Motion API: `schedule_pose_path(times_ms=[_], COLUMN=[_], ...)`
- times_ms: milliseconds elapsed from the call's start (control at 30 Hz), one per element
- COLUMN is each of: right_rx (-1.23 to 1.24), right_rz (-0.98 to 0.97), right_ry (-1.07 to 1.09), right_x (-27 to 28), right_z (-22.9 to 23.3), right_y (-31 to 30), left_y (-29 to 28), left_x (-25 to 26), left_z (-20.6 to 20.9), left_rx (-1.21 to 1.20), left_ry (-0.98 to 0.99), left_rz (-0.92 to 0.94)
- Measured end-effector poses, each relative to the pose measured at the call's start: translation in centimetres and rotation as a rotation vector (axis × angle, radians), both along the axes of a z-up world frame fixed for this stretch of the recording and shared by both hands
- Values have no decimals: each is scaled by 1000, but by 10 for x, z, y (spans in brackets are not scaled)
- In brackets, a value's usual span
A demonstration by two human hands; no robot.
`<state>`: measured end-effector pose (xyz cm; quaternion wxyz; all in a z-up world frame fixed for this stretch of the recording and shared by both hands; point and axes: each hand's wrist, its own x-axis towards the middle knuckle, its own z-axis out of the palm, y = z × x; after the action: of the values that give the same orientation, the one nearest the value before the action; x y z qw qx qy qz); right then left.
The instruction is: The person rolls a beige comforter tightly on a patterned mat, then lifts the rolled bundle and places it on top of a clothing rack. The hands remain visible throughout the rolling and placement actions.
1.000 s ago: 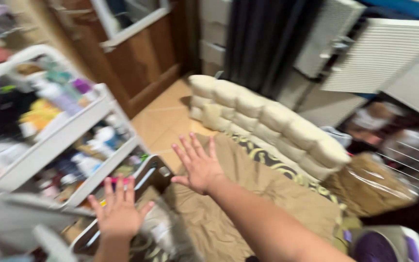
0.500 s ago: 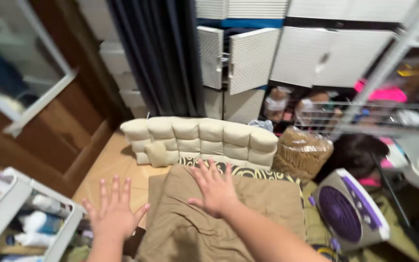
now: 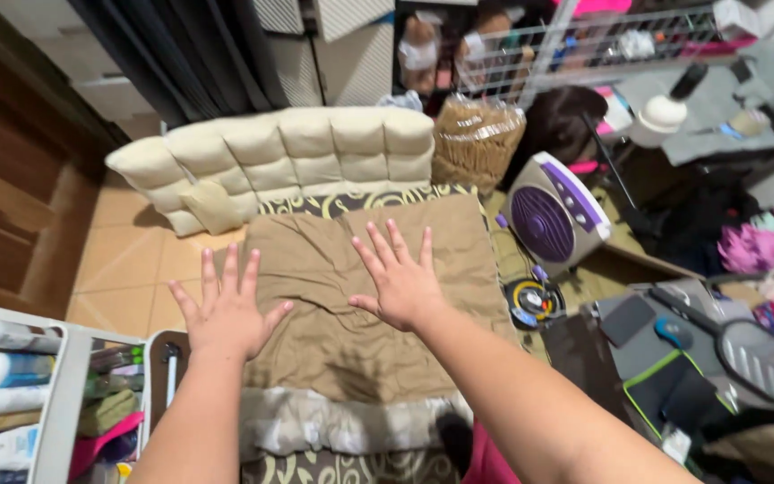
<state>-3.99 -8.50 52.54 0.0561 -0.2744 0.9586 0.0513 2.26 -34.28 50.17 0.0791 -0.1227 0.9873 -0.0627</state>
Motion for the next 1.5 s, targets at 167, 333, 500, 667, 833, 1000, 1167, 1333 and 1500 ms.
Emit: schedule_pose_path(times_ms=[167,333,500,667,833,1000,1167,1333,1500], right_rx=[-20,-16,-14,29,60,101,84,27,82], right_rz=[-80,-131,-162,-215,-172,-228,-246,-226,-222], right_ry=[-6,-80,-65,-239,-185,-268,-271,-239,-345], right_x=[10,19,26,37,59,72,79,91,114], right_z=[-11,-42,-78,-124,-174,-225,-294,-347,-389], right_y=[28,68,108,132,148,147,151,142,142], left_y=[9,31,63,105,129,140,147,143,136], left_x=[-9,2,15,39,56,66,72,94,117], left_z=[-26,-57,-87,-112,-158,-214,-282,-343,-384], left_rx=[-27,-39,-40,-55,-36,8,65,101,196], left_ry=[-44,-81,-218,-402,-417,-417,-471,-433,-512], left_rz=[-29,-23,-3,24,-23,-67,-111,-134,-67])
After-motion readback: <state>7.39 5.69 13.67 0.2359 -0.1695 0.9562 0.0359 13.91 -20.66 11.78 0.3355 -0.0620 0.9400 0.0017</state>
